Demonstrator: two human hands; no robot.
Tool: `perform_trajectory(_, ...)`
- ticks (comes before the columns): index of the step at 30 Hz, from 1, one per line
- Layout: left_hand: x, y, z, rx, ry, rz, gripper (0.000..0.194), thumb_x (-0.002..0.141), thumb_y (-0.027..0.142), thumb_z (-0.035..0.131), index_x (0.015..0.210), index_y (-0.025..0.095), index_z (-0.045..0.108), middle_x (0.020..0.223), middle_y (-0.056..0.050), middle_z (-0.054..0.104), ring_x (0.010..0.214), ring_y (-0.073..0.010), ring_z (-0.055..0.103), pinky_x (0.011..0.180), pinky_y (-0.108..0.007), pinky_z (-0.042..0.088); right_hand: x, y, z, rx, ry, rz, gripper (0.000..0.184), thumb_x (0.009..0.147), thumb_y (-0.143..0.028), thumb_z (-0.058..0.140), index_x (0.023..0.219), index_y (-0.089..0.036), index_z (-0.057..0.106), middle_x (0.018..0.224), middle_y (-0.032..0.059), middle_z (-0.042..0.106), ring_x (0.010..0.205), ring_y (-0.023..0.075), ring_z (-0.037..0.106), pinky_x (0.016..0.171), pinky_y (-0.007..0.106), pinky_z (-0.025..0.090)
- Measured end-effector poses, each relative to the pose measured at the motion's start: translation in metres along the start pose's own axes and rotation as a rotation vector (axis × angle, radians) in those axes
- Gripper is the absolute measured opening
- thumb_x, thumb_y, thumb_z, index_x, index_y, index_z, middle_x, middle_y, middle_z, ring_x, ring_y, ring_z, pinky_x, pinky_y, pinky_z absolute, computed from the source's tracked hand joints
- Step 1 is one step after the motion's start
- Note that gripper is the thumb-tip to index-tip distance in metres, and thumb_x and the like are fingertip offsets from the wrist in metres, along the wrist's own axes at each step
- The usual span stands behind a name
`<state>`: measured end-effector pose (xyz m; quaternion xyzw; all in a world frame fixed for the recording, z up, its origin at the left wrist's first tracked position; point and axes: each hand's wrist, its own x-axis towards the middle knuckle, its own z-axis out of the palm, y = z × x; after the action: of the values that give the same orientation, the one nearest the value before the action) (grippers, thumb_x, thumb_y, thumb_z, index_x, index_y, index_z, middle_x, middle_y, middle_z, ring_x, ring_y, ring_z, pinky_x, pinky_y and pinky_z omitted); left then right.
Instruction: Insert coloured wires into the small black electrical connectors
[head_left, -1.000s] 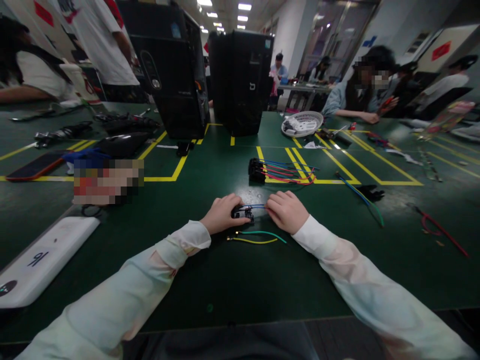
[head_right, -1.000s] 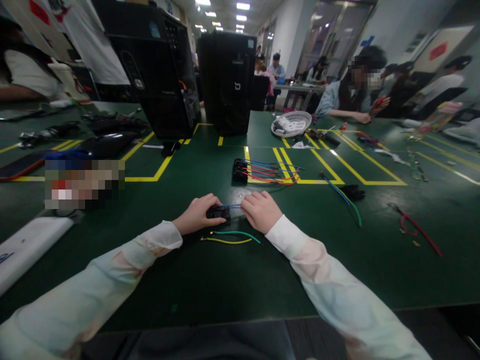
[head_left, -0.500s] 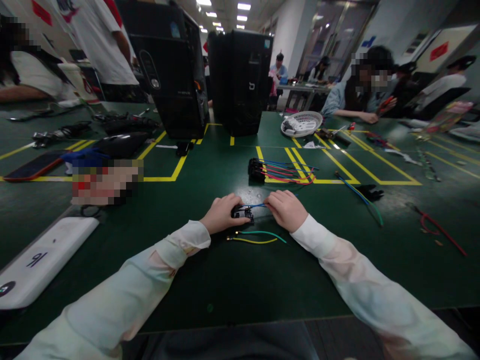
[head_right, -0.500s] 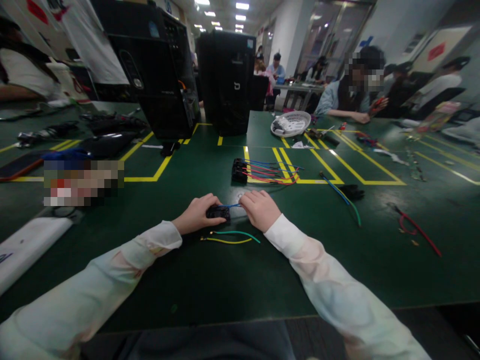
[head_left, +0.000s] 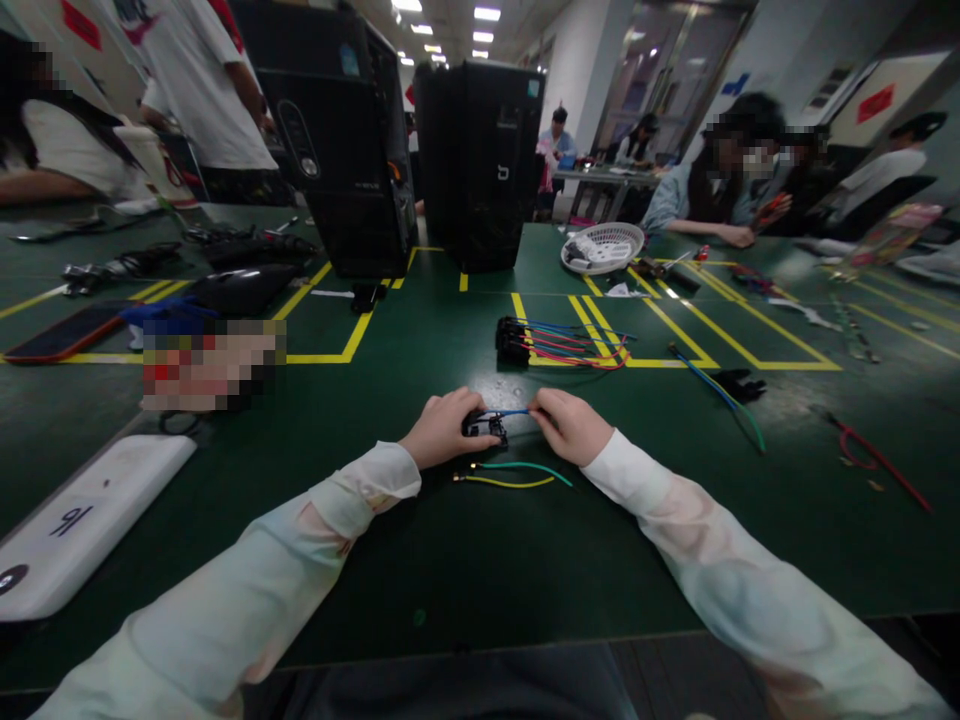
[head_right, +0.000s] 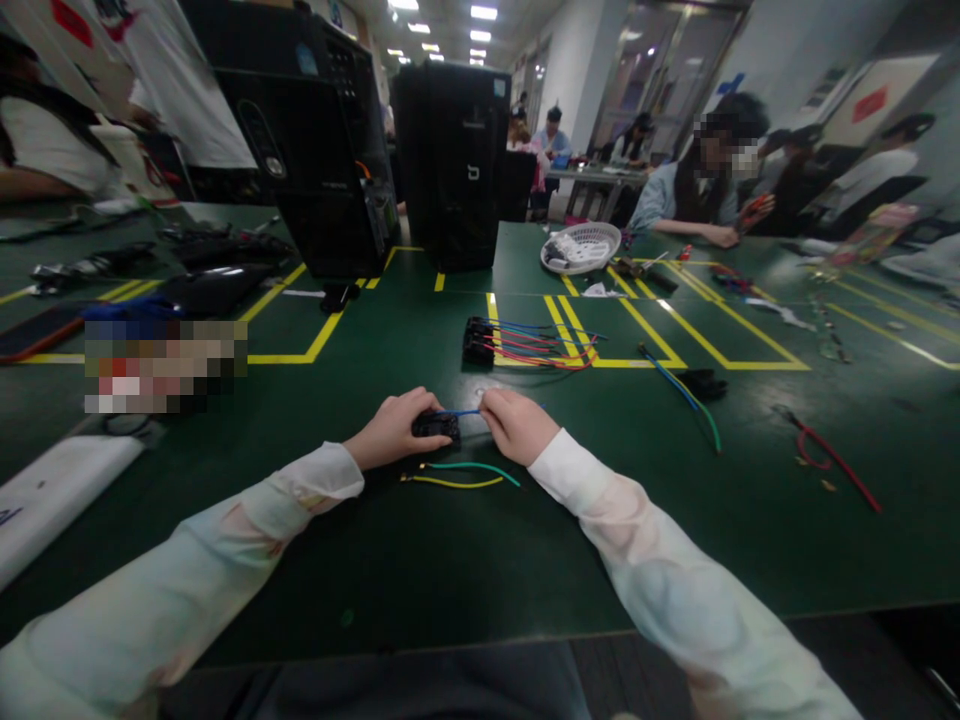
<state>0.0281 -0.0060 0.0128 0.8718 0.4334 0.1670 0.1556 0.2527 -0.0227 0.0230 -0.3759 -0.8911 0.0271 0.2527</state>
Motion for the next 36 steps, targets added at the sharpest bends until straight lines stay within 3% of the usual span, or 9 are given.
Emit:
perform_trajectory(4, -0.001, 0.000, 0.001, 0.012, 0.005, 0.003, 0.041, 0.071, 0.057, 0.056, 0.089, 0.020, 0.052, 0.092, -0.002, 0.053, 0.087, -0.0203, 0.050, 0.073, -0.031, 0.033, -0.001, 0.001, 0.002, 0.009, -0.074, 0.035, 0.012, 0.087, -0.019, 0.035, 0.077, -0.020, 0.042, 0.071, 0.0035, 0.051, 0.068, 0.0154, 0.048, 0.062, 0.025, 0.037)
perform_trajectory(9, 0.000, 0.000, 0.001, 0.014, -0.002, 0.001, 0.041, 0.071, 0.056, 0.056, 0.089, 0.021, 0.052, 0.092, -0.002, 0.053, 0.087, -0.0203, 0.051, 0.073, -0.031, 0.034, -0.001, -0.002, 0.002, -0.033, 0.015, 0.037, 0.014, 0.088, -0.020, 0.033, 0.079, -0.019, 0.043, 0.076, 0.0062, 0.052, 0.073, 0.0168, 0.049, 0.067, 0.026, 0.038)
perform_trajectory(14, 0.000, 0.001, 0.000, 0.004, -0.002, -0.003, 0.041, 0.071, 0.056, 0.056, 0.089, 0.020, 0.052, 0.091, -0.001, 0.053, 0.086, -0.0197, 0.051, 0.073, -0.031, 0.034, -0.001, -0.003, 0.000, -0.058, -0.094, 0.092, 0.012, 0.087, -0.022, 0.037, 0.079, -0.020, 0.045, 0.071, 0.0035, 0.054, 0.066, 0.0153, 0.050, 0.061, 0.024, 0.034)
perform_trajectory(20, 0.000, 0.001, -0.001, -0.007, -0.012, -0.013, 0.040, 0.071, 0.056, 0.057, 0.089, 0.021, 0.053, 0.091, -0.001, 0.052, 0.088, -0.0198, 0.050, 0.073, -0.031, 0.033, -0.001, -0.006, 0.001, -0.080, -0.055, 0.132, 0.011, 0.087, -0.022, 0.037, 0.082, -0.020, 0.047, 0.074, 0.0035, 0.057, 0.067, 0.0150, 0.052, 0.061, 0.024, 0.034)
perform_trajectory(25, 0.000, 0.001, -0.001, -0.005, -0.016, -0.015, 0.041, 0.071, 0.057, 0.056, 0.090, 0.021, 0.053, 0.091, -0.001, 0.052, 0.087, -0.0195, 0.050, 0.074, -0.031, 0.033, -0.001, -0.009, 0.000, -0.047, -0.146, 0.203, 0.009, 0.087, -0.023, 0.039, 0.085, -0.021, 0.048, 0.073, 0.0012, 0.058, 0.064, 0.0144, 0.053, 0.057, 0.023, 0.032)
perform_trajectory(31, -0.001, 0.002, -0.002, 0.000, -0.017, -0.022, 0.040, 0.071, 0.055, 0.057, 0.089, 0.020, 0.053, 0.091, -0.001, 0.053, 0.087, -0.0196, 0.050, 0.073, -0.031, 0.033, 0.000, -0.009, 0.006, 0.029, -0.072, 0.163, 0.010, 0.087, -0.023, 0.042, 0.089, -0.020, 0.052, 0.085, 0.0040, 0.061, 0.076, 0.0152, 0.056, 0.064, 0.024, 0.036)
perform_trajectory(36, -0.001, 0.002, -0.002, 0.006, -0.016, -0.019, 0.041, 0.071, 0.056, 0.056, 0.089, 0.020, 0.052, 0.091, -0.001, 0.053, 0.087, -0.0200, 0.051, 0.073, -0.031, 0.033, 0.000, -0.007, 0.009, -0.036, -0.074, 0.162, 0.009, 0.086, -0.024, 0.045, 0.083, -0.019, 0.052, 0.083, 0.0030, 0.062, 0.073, 0.0144, 0.057, 0.061, 0.023, 0.035)
